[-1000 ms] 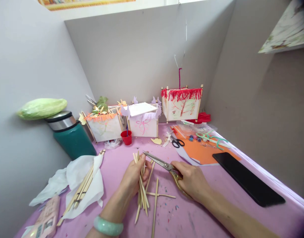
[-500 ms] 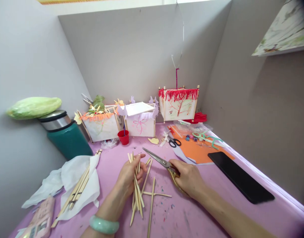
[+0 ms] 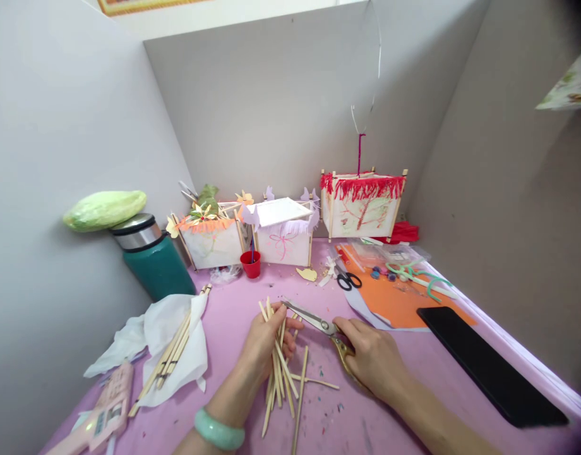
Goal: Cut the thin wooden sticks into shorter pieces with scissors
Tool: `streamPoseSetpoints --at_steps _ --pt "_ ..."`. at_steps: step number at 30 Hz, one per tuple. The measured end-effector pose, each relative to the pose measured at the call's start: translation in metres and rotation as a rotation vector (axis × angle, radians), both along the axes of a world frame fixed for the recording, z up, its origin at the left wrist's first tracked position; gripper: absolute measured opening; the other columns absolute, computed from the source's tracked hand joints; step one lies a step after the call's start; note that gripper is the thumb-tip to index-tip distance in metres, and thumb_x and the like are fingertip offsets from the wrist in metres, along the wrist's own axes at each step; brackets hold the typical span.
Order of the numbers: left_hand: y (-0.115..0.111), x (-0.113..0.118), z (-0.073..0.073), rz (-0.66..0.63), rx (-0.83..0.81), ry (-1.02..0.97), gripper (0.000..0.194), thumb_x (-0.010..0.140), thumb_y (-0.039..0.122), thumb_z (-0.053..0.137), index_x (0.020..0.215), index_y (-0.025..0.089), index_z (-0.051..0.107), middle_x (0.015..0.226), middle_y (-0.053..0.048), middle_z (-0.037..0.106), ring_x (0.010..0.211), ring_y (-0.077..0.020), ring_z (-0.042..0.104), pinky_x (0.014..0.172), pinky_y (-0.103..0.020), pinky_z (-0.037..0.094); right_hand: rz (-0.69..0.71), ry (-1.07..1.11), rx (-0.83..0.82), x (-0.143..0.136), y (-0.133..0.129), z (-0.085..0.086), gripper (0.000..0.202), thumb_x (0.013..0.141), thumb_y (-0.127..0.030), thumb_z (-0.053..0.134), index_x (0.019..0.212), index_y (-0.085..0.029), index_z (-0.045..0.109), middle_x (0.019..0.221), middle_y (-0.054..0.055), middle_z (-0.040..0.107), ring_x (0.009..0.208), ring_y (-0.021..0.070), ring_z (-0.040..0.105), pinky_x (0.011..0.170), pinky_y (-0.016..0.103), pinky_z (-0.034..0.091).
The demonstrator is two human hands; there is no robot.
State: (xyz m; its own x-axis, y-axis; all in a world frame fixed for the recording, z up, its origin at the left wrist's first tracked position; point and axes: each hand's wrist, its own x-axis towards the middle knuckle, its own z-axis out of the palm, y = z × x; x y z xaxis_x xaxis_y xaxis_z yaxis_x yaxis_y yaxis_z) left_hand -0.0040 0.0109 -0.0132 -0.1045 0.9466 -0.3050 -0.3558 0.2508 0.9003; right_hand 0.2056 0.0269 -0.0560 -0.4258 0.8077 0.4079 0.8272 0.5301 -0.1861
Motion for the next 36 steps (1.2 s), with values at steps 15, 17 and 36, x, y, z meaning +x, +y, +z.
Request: streamPoseSetpoints --at_steps 15,17,36 --pt "0.0009 -0.0007 -0.0006 -0.008 0.039 -0.011 0.026 0.075 0.036 0.066 0.083 0.015 0.053 0.064 -0.003 0.067 0.035 -0.0089 0.054 0.031 -0.017 0.037 0.004 0.020 -0.027 -0.0005 -0.0002 0.0029 0.028 0.079 -0.016 0.048 0.103 -0.022 0.062 0.081 0.003 0.067 0.071 0.0173 0.061 0.062 0.027 0.035" --pt "0.0002 0.0008 0.0004 0.054 0.031 0.001 0.029 0.074 0.037 0.068 0.084 0.017 0.049 0.075 -0.006 0.069 0.041 -0.0114 0.060 0.033 -0.018 0.042 0.012 -0.008 -0.045 -0.0013 -0.0014 0.0047 0.028 0.078 -0.015 0.048 0.101 -0.022 0.062 0.079 0.002 0.066 0.070 0.0174 0.061 0.061 0.027 0.034" --pt "0.0006 0.0018 -0.0047 0.033 0.070 0.047 0.038 0.074 0.037 0.069 0.096 0.019 0.044 0.077 -0.003 0.067 0.053 -0.0161 0.066 0.038 -0.022 0.050 0.000 -0.009 -0.027 0.0004 0.0006 0.0075 0.028 0.079 -0.015 0.049 0.103 -0.022 0.062 0.082 0.002 0.066 0.072 0.0178 0.060 0.062 0.027 0.033"
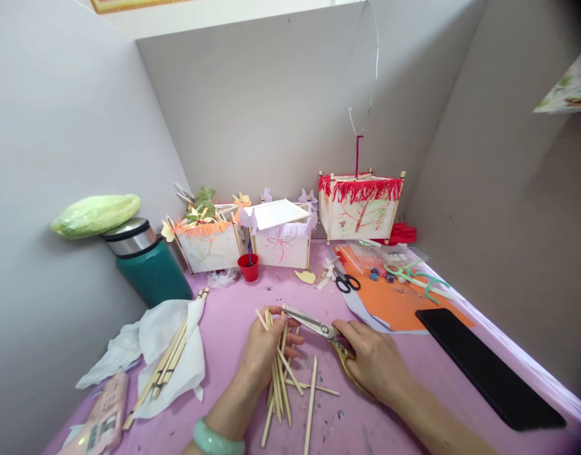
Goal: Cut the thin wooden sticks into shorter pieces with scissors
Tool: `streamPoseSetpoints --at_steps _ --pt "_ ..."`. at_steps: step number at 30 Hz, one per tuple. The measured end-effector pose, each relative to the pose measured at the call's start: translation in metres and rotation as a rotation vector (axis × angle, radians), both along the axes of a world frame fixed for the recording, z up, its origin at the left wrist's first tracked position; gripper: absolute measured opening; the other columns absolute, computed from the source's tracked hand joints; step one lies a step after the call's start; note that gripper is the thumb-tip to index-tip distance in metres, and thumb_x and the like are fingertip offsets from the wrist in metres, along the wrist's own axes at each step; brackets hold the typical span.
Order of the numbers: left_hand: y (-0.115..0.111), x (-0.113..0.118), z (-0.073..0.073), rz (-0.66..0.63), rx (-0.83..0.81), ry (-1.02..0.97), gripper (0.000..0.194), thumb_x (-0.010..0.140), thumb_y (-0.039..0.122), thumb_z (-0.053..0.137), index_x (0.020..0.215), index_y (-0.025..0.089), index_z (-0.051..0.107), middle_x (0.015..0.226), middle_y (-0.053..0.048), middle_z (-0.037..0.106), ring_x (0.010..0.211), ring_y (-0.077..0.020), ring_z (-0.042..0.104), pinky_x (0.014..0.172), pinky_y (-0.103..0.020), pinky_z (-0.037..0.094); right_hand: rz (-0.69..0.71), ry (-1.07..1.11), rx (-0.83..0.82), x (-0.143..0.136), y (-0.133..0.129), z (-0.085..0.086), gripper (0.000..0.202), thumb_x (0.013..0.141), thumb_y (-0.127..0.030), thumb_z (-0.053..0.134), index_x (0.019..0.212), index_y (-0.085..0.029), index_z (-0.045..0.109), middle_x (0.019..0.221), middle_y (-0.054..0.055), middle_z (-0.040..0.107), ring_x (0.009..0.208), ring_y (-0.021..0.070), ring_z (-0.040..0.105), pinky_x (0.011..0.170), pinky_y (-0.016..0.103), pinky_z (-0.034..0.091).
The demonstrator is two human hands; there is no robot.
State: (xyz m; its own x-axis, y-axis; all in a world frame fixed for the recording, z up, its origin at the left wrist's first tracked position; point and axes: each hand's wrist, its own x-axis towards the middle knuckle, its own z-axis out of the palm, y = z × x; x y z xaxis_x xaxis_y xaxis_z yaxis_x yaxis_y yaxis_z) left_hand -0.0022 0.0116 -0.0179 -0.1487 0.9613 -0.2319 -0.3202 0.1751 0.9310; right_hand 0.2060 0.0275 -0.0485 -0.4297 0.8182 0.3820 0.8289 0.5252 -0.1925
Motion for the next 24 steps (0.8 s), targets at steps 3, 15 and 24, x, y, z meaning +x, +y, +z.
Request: streamPoseSetpoints --at_steps 3,15,24 --pt "-0.0004 -0.0001 0.0015 -0.004 0.001 0.000 0.040 0.074 0.039 0.069 0.099 0.019 0.045 0.077 -0.003 0.067 0.049 -0.0149 0.065 0.036 -0.021 0.048 -0.003 -0.018 0.097 0.0002 0.0003 -0.0001 0.028 0.078 -0.016 0.050 0.102 -0.021 0.063 0.081 0.003 0.065 0.071 0.0178 0.058 0.062 0.028 0.032" --pt "-0.0016 0.0001 0.0035 0.045 -0.066 0.032 0.030 0.074 0.035 0.068 0.089 0.018 0.049 0.075 -0.005 0.069 0.040 -0.0125 0.060 0.031 -0.019 0.040 -0.003 -0.074 0.133 -0.0026 -0.0013 0.0013 0.036 0.075 -0.015 0.051 0.108 -0.022 0.064 0.084 0.003 0.066 0.072 0.0179 0.059 0.061 0.030 0.032" --pt "-0.0023 -0.0007 0.0035 0.036 -0.078 0.053 0.029 0.076 0.034 0.067 0.090 0.019 0.047 0.073 -0.004 0.070 0.036 -0.0105 0.056 0.034 -0.020 0.044 -0.006 -0.085 0.087 -0.0029 -0.0012 0.0008 0.033 0.077 -0.015 0.050 0.106 -0.023 0.063 0.084 0.002 0.068 0.072 0.0177 0.061 0.062 0.029 0.032"
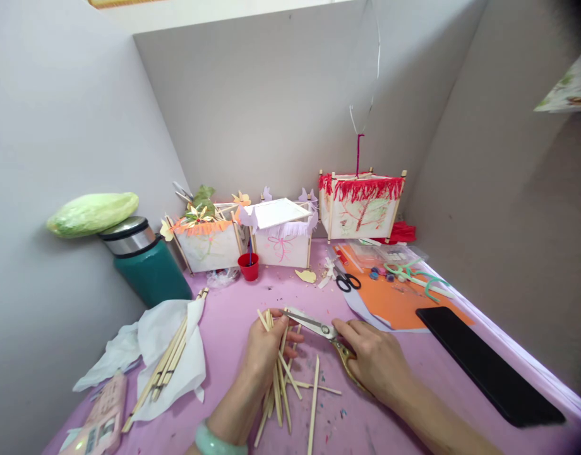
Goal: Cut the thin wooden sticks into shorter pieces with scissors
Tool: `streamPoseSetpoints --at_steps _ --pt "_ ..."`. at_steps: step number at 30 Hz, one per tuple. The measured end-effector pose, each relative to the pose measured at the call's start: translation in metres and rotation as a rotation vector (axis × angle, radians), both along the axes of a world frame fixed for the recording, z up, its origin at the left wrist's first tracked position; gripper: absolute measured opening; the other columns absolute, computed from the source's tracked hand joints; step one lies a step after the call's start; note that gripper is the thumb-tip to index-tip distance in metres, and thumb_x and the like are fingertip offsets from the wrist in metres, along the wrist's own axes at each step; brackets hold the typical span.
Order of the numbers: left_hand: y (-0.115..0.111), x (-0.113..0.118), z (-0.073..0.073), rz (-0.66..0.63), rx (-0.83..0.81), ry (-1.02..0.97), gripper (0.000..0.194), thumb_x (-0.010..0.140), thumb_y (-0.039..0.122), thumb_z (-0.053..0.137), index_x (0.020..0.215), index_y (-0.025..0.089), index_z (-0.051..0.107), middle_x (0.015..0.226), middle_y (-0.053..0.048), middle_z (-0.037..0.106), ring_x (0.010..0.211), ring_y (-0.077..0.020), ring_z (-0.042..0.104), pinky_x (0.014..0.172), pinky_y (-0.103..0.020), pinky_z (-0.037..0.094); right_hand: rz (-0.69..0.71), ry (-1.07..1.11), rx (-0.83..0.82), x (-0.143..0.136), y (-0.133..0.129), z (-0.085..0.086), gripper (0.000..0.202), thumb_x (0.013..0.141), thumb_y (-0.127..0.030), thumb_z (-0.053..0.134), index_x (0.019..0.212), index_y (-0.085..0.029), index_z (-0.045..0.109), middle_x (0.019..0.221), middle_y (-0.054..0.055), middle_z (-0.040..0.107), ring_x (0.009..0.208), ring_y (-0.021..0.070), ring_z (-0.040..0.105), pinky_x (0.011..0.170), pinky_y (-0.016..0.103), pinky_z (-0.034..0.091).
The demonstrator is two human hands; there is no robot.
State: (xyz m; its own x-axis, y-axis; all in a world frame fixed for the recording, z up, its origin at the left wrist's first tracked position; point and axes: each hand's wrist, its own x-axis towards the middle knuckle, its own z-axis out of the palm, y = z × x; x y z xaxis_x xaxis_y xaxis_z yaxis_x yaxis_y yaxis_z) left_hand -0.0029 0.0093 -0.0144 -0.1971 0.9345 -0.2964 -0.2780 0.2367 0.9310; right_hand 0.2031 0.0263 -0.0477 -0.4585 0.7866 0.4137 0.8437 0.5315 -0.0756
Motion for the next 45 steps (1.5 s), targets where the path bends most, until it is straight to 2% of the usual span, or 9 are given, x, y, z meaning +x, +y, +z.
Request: streamPoseSetpoints --at_steps 6,9,11,14,17,28,33,38,45 --pt "0.0015 -0.0004 0.0004 0.009 0.001 -0.033 0.028 0.072 0.031 0.070 0.087 0.017 0.050 0.081 -0.008 0.071 0.042 -0.0116 0.060 0.034 -0.020 0.042 -0.006 0.016 -0.069 0.0002 0.0010 -0.0059 0.025 0.081 -0.016 0.048 0.098 -0.023 0.064 0.073 0.000 0.068 0.062 0.0158 0.060 0.056 0.028 0.029" --pt "0.0014 -0.0006 0.0032 -0.016 0.019 -0.063 0.027 0.073 0.030 0.069 0.088 0.017 0.051 0.083 -0.009 0.072 0.044 -0.0117 0.060 0.034 -0.020 0.042 -0.037 0.072 -0.061 0.0029 0.0027 -0.0075 0.025 0.083 -0.018 0.047 0.100 -0.023 0.064 0.075 0.001 0.068 0.063 0.0165 0.061 0.057 0.028 0.030" --pt "0.0016 -0.0015 0.0035 -0.038 0.022 -0.058 0.025 0.075 0.032 0.067 0.087 0.016 0.053 0.074 -0.007 0.071 0.040 -0.0102 0.056 0.033 -0.019 0.040 -0.053 0.130 -0.049 0.0046 0.0039 -0.0070 0.025 0.084 -0.019 0.046 0.101 -0.023 0.064 0.078 0.002 0.068 0.067 0.0169 0.062 0.059 0.027 0.032" --pt "0.0025 -0.0040 0.0006 -0.083 0.035 -0.024 0.026 0.078 0.039 0.063 0.081 0.014 0.056 0.051 -0.001 0.061 0.032 -0.0082 0.047 0.032 -0.017 0.033 -0.025 0.165 -0.055 0.0050 0.0042 -0.0053 0.025 0.085 -0.021 0.046 0.103 -0.023 0.063 0.079 0.002 0.067 0.069 0.0168 0.062 0.060 0.027 0.034" --pt "0.0035 -0.0062 -0.0026 -0.089 0.051 -0.004 0.029 0.077 0.043 0.062 0.077 0.014 0.057 0.044 0.001 0.057 0.029 -0.0077 0.044 0.031 -0.017 0.028 0.029 0.116 -0.059 0.0036 0.0028 -0.0042 0.027 0.083 -0.019 0.046 0.105 -0.023 0.063 0.081 0.002 0.067 0.069 0.0171 0.061 0.061 0.027 0.034" --pt "0.0043 -0.0063 0.0015 -0.006 0.035 -0.100 0.031 0.067 0.038 0.072 0.079 0.016 0.054 0.050 0.003 0.059 0.032 -0.0075 0.047 0.032 -0.017 0.036 0.029 0.061 -0.050 0.0039 0.0036 -0.0050 0.031 0.080 -0.016 0.047 0.106 -0.022 0.063 0.085 0.003 0.067 0.073 0.0178 0.061 0.063 0.028 0.033" --pt "0.0051 -0.0075 -0.0017 -0.036 0.031 -0.085 0.024 0.072 0.034 0.068 0.078 0.013 0.057 0.052 0.000 0.062 0.033 -0.0082 0.050 0.034 -0.018 0.038 0.020 0.049 -0.117 0.0042 0.0031 -0.0058 0.030 0.084 -0.017 0.046 0.108 -0.023 0.062 0.083 0.002 0.068 0.070 0.0172 0.062 0.061 0.028 0.032" --pt "0.0070 -0.0080 -0.0029 -0.004 0.058 -0.085 0.016 0.072 0.023 0.067 0.081 0.011 0.060 0.066 -0.005 0.068 0.045 -0.0091 0.057 0.041 -0.019 0.047 -0.003 0.056 -0.142 0.0043 0.0037 -0.0064 0.028 0.084 -0.018 0.046 0.106 -0.024 0.063 0.081 0.001 0.068 0.069 0.0179 0.062 0.060 0.029 0.032" --pt "0.0068 -0.0070 -0.0011 0.043 0.059 -0.082 0.013 0.071 0.019 0.066 0.079 0.012 0.059 0.067 -0.005 0.068 0.044 -0.0092 0.056 0.037 -0.019 0.044 0.032 0.059 -0.147 0.0070 0.0056 -0.0014 0.029 0.084 -0.020 0.048 0.110 -0.024 0.061 0.086 0.002 0.067 0.073 0.0190 0.063 0.063 0.029 0.034"
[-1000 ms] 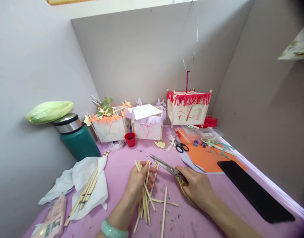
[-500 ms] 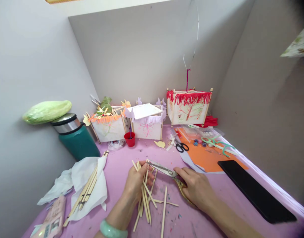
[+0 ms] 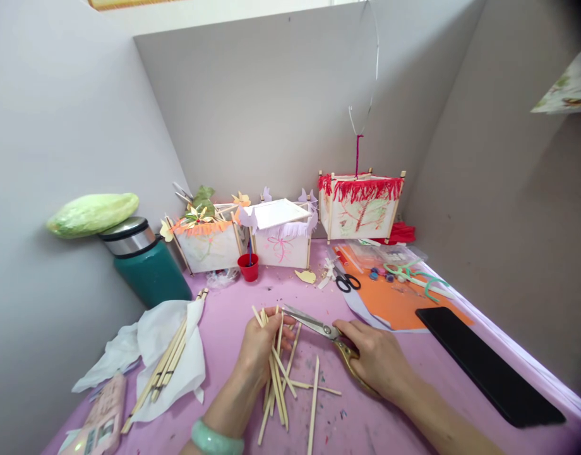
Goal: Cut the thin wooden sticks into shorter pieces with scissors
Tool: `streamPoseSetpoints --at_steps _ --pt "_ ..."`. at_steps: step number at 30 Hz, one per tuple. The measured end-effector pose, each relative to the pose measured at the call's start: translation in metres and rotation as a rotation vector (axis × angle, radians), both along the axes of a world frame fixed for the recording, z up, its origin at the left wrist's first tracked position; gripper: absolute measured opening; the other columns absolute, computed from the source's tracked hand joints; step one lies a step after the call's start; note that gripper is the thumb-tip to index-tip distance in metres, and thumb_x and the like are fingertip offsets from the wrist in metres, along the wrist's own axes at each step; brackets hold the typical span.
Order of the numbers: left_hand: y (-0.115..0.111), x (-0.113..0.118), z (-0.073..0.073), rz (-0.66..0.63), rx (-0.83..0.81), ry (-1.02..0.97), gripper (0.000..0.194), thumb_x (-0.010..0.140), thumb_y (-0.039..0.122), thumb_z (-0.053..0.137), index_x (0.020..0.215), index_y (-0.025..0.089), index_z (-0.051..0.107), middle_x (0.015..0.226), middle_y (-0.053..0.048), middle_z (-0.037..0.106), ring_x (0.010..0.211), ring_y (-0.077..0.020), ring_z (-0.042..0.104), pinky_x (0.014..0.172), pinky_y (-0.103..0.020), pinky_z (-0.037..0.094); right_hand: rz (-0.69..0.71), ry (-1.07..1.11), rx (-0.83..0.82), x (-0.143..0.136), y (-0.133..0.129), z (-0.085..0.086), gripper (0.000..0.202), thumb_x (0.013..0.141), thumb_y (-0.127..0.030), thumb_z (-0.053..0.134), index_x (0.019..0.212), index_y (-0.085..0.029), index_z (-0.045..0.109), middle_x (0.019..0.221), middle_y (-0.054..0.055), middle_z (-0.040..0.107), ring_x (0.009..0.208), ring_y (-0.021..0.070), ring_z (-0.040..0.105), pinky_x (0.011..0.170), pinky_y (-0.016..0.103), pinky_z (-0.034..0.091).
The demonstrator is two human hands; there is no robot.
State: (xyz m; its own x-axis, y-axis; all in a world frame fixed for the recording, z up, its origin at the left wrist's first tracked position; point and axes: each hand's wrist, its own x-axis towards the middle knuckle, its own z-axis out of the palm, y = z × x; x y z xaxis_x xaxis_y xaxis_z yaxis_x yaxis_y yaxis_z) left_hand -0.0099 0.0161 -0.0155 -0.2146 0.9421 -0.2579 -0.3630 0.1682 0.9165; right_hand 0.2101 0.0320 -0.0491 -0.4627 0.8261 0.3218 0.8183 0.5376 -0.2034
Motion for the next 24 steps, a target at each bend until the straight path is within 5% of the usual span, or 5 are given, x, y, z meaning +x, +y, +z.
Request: streamPoseSetpoints --at_steps 24 --pt "0.000 0.001 -0.003 -0.027 0.018 0.033 0.024 0.070 0.031 0.068 0.082 0.013 0.057 0.063 -0.001 0.065 0.040 -0.0063 0.049 0.035 -0.017 0.038 0.041 -0.024 -0.121 0.005 0.000 0.011 0.032 0.081 -0.016 0.048 0.109 -0.024 0.061 0.089 0.003 0.068 0.077 0.0188 0.062 0.064 0.028 0.032"
